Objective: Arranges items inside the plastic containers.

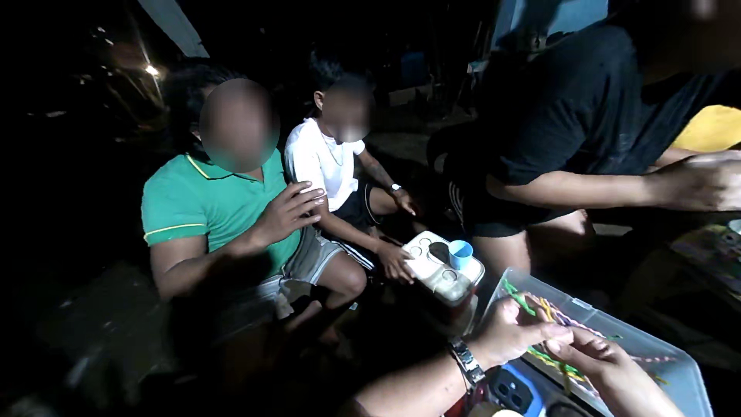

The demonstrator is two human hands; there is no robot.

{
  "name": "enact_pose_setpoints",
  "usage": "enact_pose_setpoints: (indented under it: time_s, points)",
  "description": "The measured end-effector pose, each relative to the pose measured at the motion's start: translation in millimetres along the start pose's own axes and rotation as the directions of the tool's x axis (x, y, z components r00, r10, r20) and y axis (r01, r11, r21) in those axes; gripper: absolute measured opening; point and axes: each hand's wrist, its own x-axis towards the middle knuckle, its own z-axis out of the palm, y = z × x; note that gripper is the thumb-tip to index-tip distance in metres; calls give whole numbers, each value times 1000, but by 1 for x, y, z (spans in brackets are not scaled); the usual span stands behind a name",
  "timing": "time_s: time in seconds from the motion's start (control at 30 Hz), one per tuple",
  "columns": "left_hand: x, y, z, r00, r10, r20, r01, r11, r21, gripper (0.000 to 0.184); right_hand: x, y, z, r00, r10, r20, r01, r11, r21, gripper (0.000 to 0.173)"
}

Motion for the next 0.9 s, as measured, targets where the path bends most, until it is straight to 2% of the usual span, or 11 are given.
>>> enact_pose_setpoints:
  time_s: [0.07, 0.13, 0.2, 0.27, 0.3, 0.4, 0.53, 0.6, 0.67, 0.8, 0.9]
  points:
    - [0, 4, 1, 998, -59, 23, 58, 997, 42, 15, 2, 1, 0, 1000, -9, -1, 9, 1000, 18, 17]
    - [4, 3, 2, 997, -74, 33, 71, 994, 84, 12, 4, 0, -3, 999, -31, 17, 31, 999, -45, 17]
    - [9, 0, 2, 999, -49, 17, 47, 992, 117, 11, 4, -5, -8, 999, -11, 45, 18, 988, -153, 13]
    - [13, -3, -1, 1000, 6, -6, -5, 990, 142, 10, 6, -12, -15, 993, 20, 113, 7, 972, -236, 26]
    - [14, -7, -4, 1000, 24, -18, -21, 989, 145, 10, 6, -11, -17, 990, -6, 142, 43, 966, -255, 28]
    - [9, -4, -9, 999, 29, -18, -26, 990, 139, 10, 8, -9, -14, 987, -78, 141, 117, 950, -291, 20]
    - [4, -1, -12, 998, 53, 45, -57, 995, 83, 10, 11, -5, -5, 992, -88, 94, 100, 987, -129, 5]
    - [4, 1, -15, 997, 69, 34, -71, 995, 69, 13, 17, -5, 0, 990, -99, 103, 108, 991, -82, 8]
    - [2, 0, -13, 995, 96, 0, -95, 993, 76, 13, 16, -5, 0, 989, -87, 120, 100, 989, -110, 8]
    - [3, -1, -14, 987, 150, -56, -142, 981, 136, 11, 12, -9, -3, 974, -65, 215, 133, 940, -315, 27]
    - [0, -1, -13, 992, 124, -23, -118, 980, 160, 13, 3, -14, 2, 989, -50, 143, 92, 948, -305, 16]
